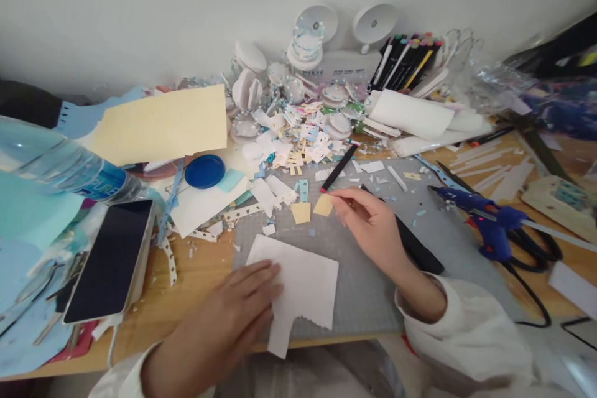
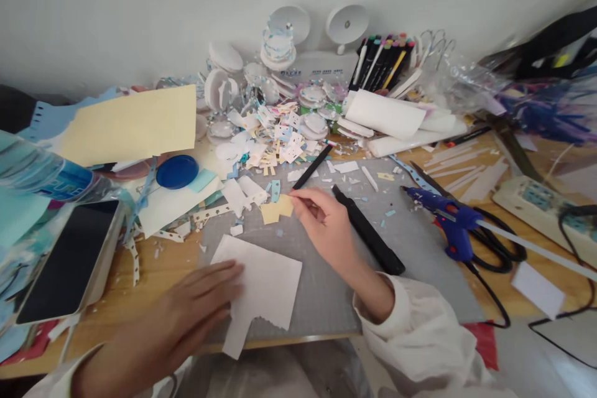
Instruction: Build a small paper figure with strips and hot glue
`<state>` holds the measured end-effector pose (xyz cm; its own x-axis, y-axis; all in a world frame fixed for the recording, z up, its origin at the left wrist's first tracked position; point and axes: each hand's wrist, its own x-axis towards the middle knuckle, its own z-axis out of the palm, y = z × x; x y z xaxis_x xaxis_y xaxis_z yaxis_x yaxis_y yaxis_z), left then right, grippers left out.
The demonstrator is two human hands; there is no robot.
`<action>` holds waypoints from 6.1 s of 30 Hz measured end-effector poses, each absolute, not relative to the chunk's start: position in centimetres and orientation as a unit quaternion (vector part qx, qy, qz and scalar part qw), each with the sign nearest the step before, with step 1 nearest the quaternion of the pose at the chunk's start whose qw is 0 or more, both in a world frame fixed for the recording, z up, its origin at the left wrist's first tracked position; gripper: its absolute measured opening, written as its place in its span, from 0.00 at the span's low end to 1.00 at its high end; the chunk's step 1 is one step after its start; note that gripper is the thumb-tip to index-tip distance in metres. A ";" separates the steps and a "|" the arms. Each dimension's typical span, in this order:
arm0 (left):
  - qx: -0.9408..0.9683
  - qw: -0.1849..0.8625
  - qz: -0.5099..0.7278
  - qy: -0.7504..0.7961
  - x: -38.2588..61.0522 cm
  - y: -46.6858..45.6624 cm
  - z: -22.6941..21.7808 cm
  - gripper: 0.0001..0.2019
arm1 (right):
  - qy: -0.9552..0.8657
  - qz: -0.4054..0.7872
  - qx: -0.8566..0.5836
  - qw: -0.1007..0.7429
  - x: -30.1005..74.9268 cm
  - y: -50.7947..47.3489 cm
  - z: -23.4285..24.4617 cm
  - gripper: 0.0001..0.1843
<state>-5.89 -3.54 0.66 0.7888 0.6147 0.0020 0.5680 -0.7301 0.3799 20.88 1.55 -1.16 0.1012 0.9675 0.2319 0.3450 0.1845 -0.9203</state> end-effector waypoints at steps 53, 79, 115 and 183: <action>0.914 0.165 0.170 0.329 -7.2 -6.4 -3.0 0.14 | -0.857 0.278 -0.397 0.175 18.1 -5.7 -2.5 0.19; 0.916 0.174 0.127 0.337 -6.9 -6.7 -1.6 0.17 | -0.883 0.101 -0.440 0.125 17.6 -8.2 -2.9 0.23; 0.913 0.150 0.205 0.320 -7.6 -6.0 -2.1 0.11 | -0.865 0.123 -0.455 0.171 16.3 -8.6 -3.8 0.22; 0.941 0.063 0.080 0.323 -2.2 -5.4 -1.5 0.17 | -0.685 0.267 -0.591 0.331 19.2 -8.8 -3.5 0.04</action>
